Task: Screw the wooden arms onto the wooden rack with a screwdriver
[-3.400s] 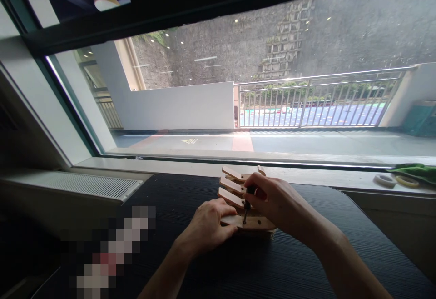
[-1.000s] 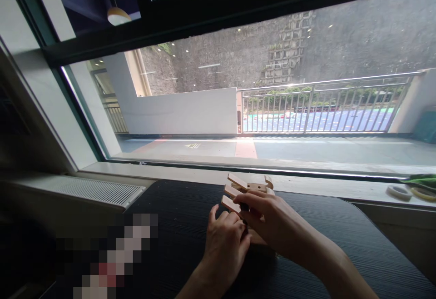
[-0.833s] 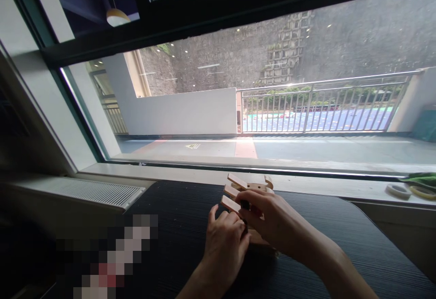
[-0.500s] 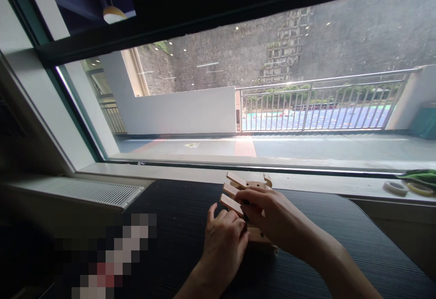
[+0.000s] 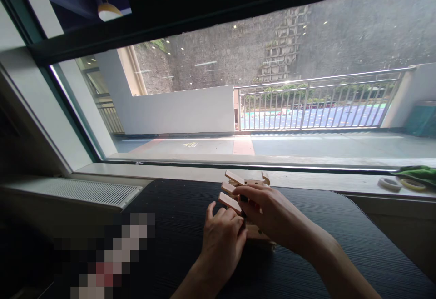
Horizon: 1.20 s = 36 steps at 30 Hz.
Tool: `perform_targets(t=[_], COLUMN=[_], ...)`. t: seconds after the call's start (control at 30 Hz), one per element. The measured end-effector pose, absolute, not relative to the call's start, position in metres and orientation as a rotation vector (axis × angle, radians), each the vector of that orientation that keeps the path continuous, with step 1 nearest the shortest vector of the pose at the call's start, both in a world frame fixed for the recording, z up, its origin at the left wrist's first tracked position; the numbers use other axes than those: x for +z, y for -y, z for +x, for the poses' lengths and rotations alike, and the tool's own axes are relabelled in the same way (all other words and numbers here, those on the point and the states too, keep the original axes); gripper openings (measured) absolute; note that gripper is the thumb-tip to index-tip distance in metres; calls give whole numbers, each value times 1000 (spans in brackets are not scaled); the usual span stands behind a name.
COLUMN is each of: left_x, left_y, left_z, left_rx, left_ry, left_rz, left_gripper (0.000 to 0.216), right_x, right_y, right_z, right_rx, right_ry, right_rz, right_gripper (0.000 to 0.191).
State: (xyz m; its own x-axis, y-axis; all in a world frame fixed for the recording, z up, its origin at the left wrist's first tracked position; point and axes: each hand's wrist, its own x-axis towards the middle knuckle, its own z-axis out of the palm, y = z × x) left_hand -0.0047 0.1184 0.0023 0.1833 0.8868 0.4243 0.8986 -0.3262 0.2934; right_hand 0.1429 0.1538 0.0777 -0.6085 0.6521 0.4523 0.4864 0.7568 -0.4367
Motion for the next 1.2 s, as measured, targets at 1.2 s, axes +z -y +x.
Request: perform_targets(t=[1.2], left_x=[4], left_y=[-118], left_z=[-7], left_rx=[-851], left_ry=[1847], left_rz=[-2465], left_gripper=[22], right_x=[74], right_y=[-158], right_z=[137], right_rx=[306], right_ry=[2339], right_rz=[-870], right_gripper=[11])
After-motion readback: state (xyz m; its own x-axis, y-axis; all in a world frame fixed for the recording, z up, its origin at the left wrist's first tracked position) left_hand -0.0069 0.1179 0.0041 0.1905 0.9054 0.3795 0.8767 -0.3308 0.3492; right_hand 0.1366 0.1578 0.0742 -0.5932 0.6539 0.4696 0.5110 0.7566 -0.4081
